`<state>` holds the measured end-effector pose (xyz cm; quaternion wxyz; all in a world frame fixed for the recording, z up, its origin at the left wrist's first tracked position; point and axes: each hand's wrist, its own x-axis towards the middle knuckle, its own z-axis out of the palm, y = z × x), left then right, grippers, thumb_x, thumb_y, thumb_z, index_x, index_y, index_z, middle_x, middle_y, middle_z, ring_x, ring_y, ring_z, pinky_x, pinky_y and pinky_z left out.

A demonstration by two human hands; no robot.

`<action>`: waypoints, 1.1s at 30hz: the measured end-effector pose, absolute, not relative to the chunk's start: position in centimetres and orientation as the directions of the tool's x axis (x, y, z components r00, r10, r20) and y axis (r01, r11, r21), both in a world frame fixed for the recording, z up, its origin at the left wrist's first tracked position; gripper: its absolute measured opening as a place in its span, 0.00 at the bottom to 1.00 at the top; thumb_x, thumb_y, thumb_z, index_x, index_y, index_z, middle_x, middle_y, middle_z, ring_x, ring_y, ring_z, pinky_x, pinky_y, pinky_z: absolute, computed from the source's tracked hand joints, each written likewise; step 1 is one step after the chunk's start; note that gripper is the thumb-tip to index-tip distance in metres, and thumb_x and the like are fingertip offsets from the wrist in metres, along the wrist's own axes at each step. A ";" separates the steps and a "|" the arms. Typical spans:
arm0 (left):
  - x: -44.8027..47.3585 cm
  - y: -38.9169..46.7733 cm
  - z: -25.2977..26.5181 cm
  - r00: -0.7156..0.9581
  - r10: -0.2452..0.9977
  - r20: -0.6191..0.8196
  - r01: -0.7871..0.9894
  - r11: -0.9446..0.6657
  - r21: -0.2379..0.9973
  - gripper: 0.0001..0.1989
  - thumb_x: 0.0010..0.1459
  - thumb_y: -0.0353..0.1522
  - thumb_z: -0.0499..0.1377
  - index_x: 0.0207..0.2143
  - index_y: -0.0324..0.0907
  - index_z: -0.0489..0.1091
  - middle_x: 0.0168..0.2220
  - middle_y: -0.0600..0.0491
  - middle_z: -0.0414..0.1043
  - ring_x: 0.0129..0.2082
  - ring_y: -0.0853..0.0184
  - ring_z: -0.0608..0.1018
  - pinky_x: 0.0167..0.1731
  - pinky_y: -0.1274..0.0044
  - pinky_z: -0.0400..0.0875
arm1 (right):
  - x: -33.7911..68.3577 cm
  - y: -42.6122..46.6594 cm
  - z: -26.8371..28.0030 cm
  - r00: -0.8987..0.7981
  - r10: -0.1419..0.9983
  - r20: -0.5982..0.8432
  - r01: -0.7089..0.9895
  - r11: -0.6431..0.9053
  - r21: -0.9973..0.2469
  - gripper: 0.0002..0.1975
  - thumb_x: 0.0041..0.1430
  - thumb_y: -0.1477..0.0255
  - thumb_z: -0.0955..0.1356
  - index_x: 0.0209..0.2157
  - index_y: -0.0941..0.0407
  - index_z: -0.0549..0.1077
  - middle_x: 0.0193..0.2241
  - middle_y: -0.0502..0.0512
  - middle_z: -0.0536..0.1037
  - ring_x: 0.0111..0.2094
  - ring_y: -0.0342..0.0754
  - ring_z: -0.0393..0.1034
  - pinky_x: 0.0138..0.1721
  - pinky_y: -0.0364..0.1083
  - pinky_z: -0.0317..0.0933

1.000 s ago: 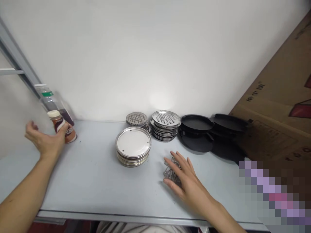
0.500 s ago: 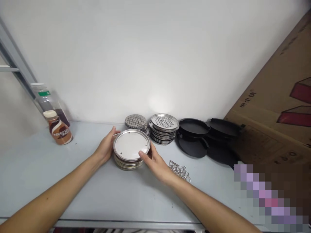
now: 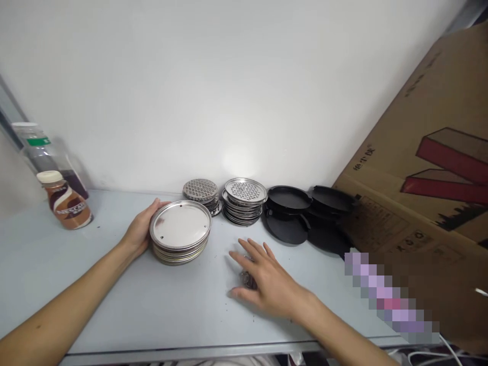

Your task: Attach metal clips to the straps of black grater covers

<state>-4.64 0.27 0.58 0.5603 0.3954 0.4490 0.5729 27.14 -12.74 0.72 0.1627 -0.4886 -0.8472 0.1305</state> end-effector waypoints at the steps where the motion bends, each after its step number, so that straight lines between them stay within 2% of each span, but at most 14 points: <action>1: -4.7 0.3 0.5 -0.060 0.997 -0.050 -0.279 0.031 0.960 0.26 0.52 0.50 0.63 0.43 0.39 0.76 0.36 0.49 0.80 0.36 0.61 0.80 0.36 0.75 0.74 | 27.1 -13.5 -0.1 -0.463 0.874 0.147 0.810 0.484 -0.330 0.32 0.60 0.54 0.68 0.63 0.47 0.63 0.67 0.61 0.55 0.67 0.70 0.45 0.62 0.74 0.40; 2: -4.8 0.4 0.4 -0.060 0.997 -0.050 -0.269 0.032 0.963 0.25 0.52 0.50 0.64 0.43 0.39 0.76 0.36 0.49 0.80 0.35 0.62 0.80 0.36 0.75 0.74 | 27.0 -14.0 -0.9 -0.452 0.878 0.158 0.826 0.479 -0.295 0.28 0.63 0.57 0.65 0.63 0.47 0.64 0.67 0.59 0.57 0.67 0.69 0.46 0.62 0.74 0.41; 4: -5.0 0.6 0.2 -0.064 0.997 -0.047 -0.241 0.030 0.970 0.24 0.51 0.49 0.64 0.43 0.41 0.77 0.36 0.50 0.80 0.35 0.62 0.80 0.35 0.76 0.73 | 26.9 -14.3 -2.4 -0.433 0.877 0.209 0.839 0.477 -0.260 0.20 0.68 0.64 0.61 0.60 0.49 0.68 0.63 0.57 0.65 0.65 0.64 0.53 0.62 0.70 0.47; 7: -5.2 0.7 0.0 -0.085 0.996 -0.016 -0.200 -0.001 0.980 0.23 0.52 0.49 0.64 0.43 0.43 0.77 0.37 0.51 0.80 0.37 0.63 0.80 0.34 0.77 0.73 | 27.6 -14.0 -3.8 -0.404 0.858 0.318 0.837 0.487 -0.251 0.17 0.69 0.71 0.61 0.54 0.54 0.73 0.56 0.58 0.74 0.60 0.58 0.64 0.61 0.63 0.57; 11: -5.2 0.6 0.0 -0.106 0.994 0.019 -0.172 -0.037 0.984 0.21 0.52 0.48 0.64 0.42 0.43 0.78 0.40 0.51 0.80 0.36 0.64 0.79 0.35 0.78 0.72 | 29.4 -14.7 -4.3 -0.386 0.834 0.394 0.833 0.499 -0.240 0.16 0.67 0.73 0.62 0.53 0.55 0.74 0.53 0.59 0.76 0.58 0.55 0.68 0.61 0.61 0.59; 15: -5.5 0.6 0.3 -0.153 0.987 0.046 -0.146 -0.069 0.987 0.23 0.52 0.48 0.65 0.43 0.42 0.77 0.41 0.50 0.79 0.37 0.64 0.78 0.32 0.79 0.71 | 30.7 -15.4 -3.8 -0.330 0.838 0.436 0.872 0.447 -0.199 0.18 0.65 0.65 0.66 0.55 0.53 0.72 0.61 0.60 0.68 0.64 0.60 0.58 0.63 0.66 0.52; 17: -5.8 0.7 0.4 -0.184 0.981 0.064 -0.141 -0.091 0.986 0.24 0.52 0.48 0.65 0.44 0.42 0.77 0.44 0.50 0.78 0.41 0.64 0.77 0.34 0.79 0.71 | 31.0 -15.1 -3.4 -0.258 0.875 0.409 0.903 0.369 -0.219 0.28 0.61 0.57 0.68 0.59 0.53 0.69 0.65 0.64 0.60 0.66 0.66 0.50 0.62 0.69 0.50; 20: -6.0 0.7 0.8 -0.197 0.979 0.048 -0.158 -0.080 0.984 0.24 0.53 0.48 0.64 0.45 0.41 0.76 0.46 0.50 0.77 0.46 0.64 0.76 0.38 0.80 0.70 | 30.9 -14.5 -2.7 -0.207 0.941 0.267 0.915 0.283 -0.288 0.39 0.55 0.49 0.69 0.63 0.54 0.63 0.66 0.68 0.55 0.67 0.69 0.47 0.61 0.70 0.50; 21: -6.0 0.7 1.0 -0.186 0.982 0.026 -0.172 -0.059 0.983 0.25 0.53 0.49 0.64 0.46 0.40 0.76 0.45 0.50 0.78 0.45 0.65 0.76 0.38 0.80 0.69 | 30.8 -14.4 -2.6 -0.211 0.952 0.223 0.913 0.274 -0.303 0.39 0.55 0.49 0.69 0.63 0.53 0.63 0.66 0.68 0.56 0.67 0.68 0.47 0.61 0.70 0.49; 23: -5.8 0.5 1.1 -0.137 0.990 -0.035 -0.204 0.006 0.979 0.27 0.51 0.49 0.65 0.46 0.40 0.76 0.43 0.50 0.79 0.43 0.65 0.76 0.38 0.80 0.70 | 30.3 -14.5 -2.5 -0.222 0.957 0.187 0.909 0.273 -0.315 0.31 0.60 0.53 0.67 0.61 0.52 0.66 0.65 0.65 0.60 0.67 0.65 0.50 0.63 0.68 0.48; 25: -5.5 0.4 1.2 -0.070 0.994 -0.078 -0.220 0.061 0.973 0.28 0.50 0.50 0.65 0.47 0.39 0.76 0.41 0.50 0.80 0.40 0.64 0.77 0.37 0.78 0.71 | 29.9 -14.9 -2.6 -0.224 0.953 0.205 0.905 0.281 -0.318 0.23 0.64 0.61 0.65 0.58 0.54 0.70 0.62 0.64 0.65 0.66 0.62 0.53 0.63 0.64 0.50; 28: -5.2 0.2 0.9 -0.017 0.996 -0.088 -0.218 0.082 0.973 0.29 0.50 0.49 0.66 0.48 0.40 0.75 0.42 0.51 0.81 0.39 0.63 0.79 0.38 0.78 0.72 | 29.7 -15.3 -2.7 -0.237 0.937 0.256 0.890 0.315 -0.329 0.17 0.65 0.70 0.63 0.53 0.55 0.75 0.57 0.62 0.72 0.62 0.60 0.62 0.62 0.62 0.55; 31: -5.2 0.3 0.7 -0.020 0.995 -0.093 -0.228 0.086 0.970 0.28 0.50 0.48 0.66 0.48 0.40 0.76 0.42 0.52 0.81 0.37 0.64 0.79 0.38 0.79 0.72 | 30.4 -14.3 -1.5 -0.202 0.926 0.318 0.867 0.320 -0.382 0.14 0.63 0.67 0.67 0.48 0.54 0.78 0.53 0.62 0.76 0.56 0.60 0.69 0.57 0.60 0.61; 33: -5.3 0.4 0.6 -0.020 0.995 -0.098 -0.238 0.090 0.967 0.28 0.51 0.49 0.66 0.49 0.41 0.75 0.41 0.52 0.81 0.37 0.65 0.80 0.38 0.79 0.73 | 31.3 -12.7 0.2 -0.112 0.904 0.412 0.840 0.307 -0.447 0.16 0.62 0.64 0.68 0.47 0.55 0.78 0.50 0.63 0.78 0.51 0.59 0.73 0.53 0.57 0.65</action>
